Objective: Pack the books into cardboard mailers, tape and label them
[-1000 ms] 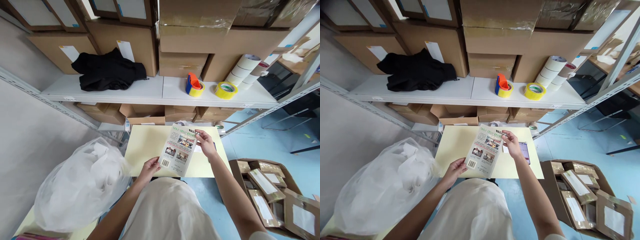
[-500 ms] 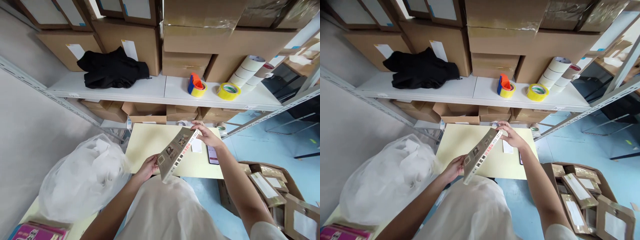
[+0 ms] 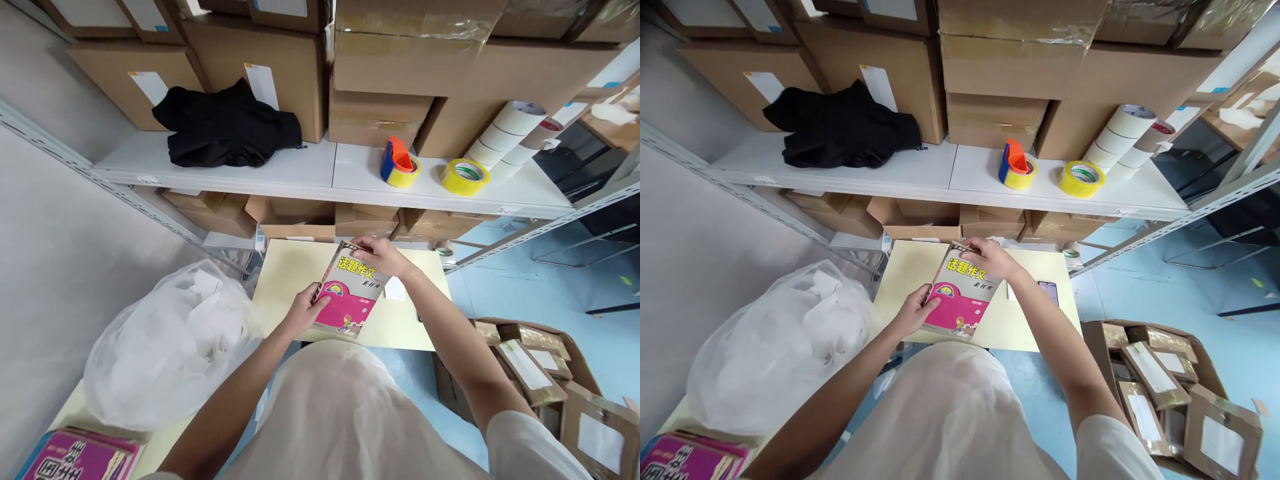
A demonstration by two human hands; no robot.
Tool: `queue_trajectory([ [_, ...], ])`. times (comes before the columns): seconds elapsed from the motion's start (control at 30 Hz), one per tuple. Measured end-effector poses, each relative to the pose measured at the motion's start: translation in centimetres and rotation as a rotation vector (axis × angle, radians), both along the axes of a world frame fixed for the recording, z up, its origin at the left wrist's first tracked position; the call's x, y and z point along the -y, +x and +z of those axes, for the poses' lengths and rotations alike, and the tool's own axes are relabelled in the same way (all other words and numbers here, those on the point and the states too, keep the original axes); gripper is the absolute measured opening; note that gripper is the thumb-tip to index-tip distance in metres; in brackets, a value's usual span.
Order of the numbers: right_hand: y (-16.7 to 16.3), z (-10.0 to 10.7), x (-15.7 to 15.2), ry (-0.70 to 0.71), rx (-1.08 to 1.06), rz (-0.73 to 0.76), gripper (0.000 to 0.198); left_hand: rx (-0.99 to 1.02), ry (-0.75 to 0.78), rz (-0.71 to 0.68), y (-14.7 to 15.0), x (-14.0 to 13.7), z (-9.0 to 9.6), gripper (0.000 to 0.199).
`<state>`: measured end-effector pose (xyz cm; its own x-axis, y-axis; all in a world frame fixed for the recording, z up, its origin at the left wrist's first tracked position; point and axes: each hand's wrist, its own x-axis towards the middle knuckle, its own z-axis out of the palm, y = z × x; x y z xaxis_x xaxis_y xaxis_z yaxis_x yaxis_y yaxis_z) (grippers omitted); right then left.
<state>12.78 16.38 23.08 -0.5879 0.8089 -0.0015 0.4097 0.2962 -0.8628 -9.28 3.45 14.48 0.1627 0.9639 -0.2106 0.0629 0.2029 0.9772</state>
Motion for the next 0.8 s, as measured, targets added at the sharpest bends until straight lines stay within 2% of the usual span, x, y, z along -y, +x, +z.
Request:
queue_trajectory([
  [0.1,1.2,0.1,-0.3,-0.058,0.023,-0.011,0.036,0.068,-0.050,0.066,0.4,0.4,-0.3,0.041],
  [0.2,3.7,-0.9,0.3,-0.299,-0.098,0.010,0.039,0.130,-0.091,0.111,0.3,0.9,-0.6,0.043],
  [0.27,4.9,-2.6,1.7,-0.470,-0.317,-0.054,0.046,0.183,-0.116,0.124,0.5,1.1,-1.0,0.043],
  [0.33,4.9,-4.8,4.1,-0.568,-0.519,-0.161,0.051,0.243,-0.142,0.146,0.9,1.1,-1.5,0.044],
  [0.43,3.2,-8.2,8.4,-0.698,-0.596,-0.225,0.049,0.306,-0.168,0.207,1.6,0.9,-2.6,0.047],
  [0.53,1.3,-10.5,11.7,-0.759,-0.620,-0.324,0.045,0.268,-0.185,0.232,1.6,0.7,-3.7,0.051],
  [0.6,0.8,-11.4,12.7,-0.772,-0.619,-0.388,0.045,0.202,-0.196,0.207,1.3,0.6,-4.3,0.052],
  [0.8,0.6,-12.3,12.4,-0.796,-0.595,-0.511,0.051,-0.008,-0.182,0.127,0.6,0.5,-5.4,0.064],
])
